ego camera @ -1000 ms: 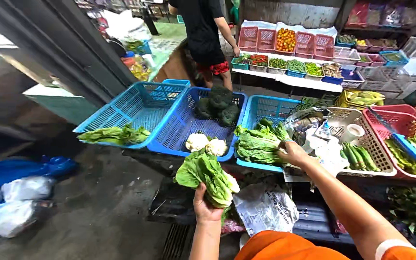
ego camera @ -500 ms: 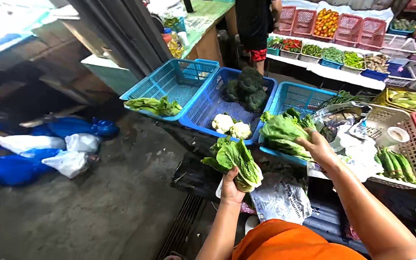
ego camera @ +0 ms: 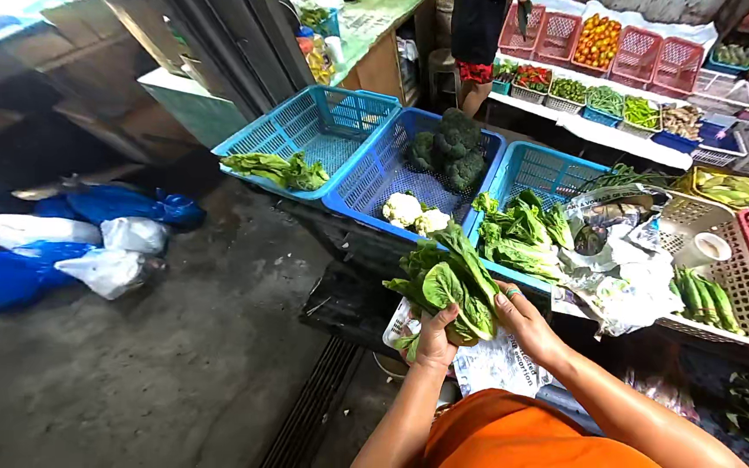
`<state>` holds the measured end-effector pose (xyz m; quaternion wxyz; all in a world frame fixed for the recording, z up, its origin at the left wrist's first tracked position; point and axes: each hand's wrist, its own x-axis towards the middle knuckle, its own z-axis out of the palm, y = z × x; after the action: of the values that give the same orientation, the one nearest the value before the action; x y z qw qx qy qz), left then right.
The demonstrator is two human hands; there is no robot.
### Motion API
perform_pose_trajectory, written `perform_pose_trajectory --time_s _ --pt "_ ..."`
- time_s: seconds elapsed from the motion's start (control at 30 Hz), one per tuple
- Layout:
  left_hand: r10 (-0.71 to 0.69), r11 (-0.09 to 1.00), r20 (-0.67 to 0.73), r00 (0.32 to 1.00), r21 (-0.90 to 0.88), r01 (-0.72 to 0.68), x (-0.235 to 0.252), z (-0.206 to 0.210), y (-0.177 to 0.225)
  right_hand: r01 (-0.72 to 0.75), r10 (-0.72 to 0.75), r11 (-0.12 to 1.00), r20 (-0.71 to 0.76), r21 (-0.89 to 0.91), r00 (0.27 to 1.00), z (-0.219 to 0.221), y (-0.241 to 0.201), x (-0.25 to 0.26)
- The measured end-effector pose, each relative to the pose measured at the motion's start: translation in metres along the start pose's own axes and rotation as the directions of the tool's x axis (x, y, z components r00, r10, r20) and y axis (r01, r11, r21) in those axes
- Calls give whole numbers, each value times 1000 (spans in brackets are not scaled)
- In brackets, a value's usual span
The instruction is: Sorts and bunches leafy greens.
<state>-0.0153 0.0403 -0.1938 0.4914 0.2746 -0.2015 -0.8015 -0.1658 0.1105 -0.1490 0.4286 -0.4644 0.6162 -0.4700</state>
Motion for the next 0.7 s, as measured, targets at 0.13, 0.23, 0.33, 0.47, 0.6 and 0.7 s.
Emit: perform_pose_trajectory --time_s 0.13,0.23,0.33,0.47,0.6,0.7 --pt "2 1000 -15 1000 23 -2 -3 -1 -11 4 -6 999 59 41 998 -3 15 3" --pt "-20 996 -55 998 81 24 -10 -7 -19 -67 61 996 113 58 992 -3 27 -2" --pt "-68 990 -100 993 120 80 -19 -19 -35 -141 138 990 149 10 979 -1 47 -1" --pt "-159 973 -167 973 139 183 -27 -47 -65 -272 305 950 258 -155 917 0 83 8" --pt "-312 908 -220 924 215 358 -32 -85 -103 -391 469 881 376 -269 799 -7 131 17" --pt "-459 755 -295 838 367 543 -32 -105 -124 -433 520 854 441 -289 732 -20 168 20"
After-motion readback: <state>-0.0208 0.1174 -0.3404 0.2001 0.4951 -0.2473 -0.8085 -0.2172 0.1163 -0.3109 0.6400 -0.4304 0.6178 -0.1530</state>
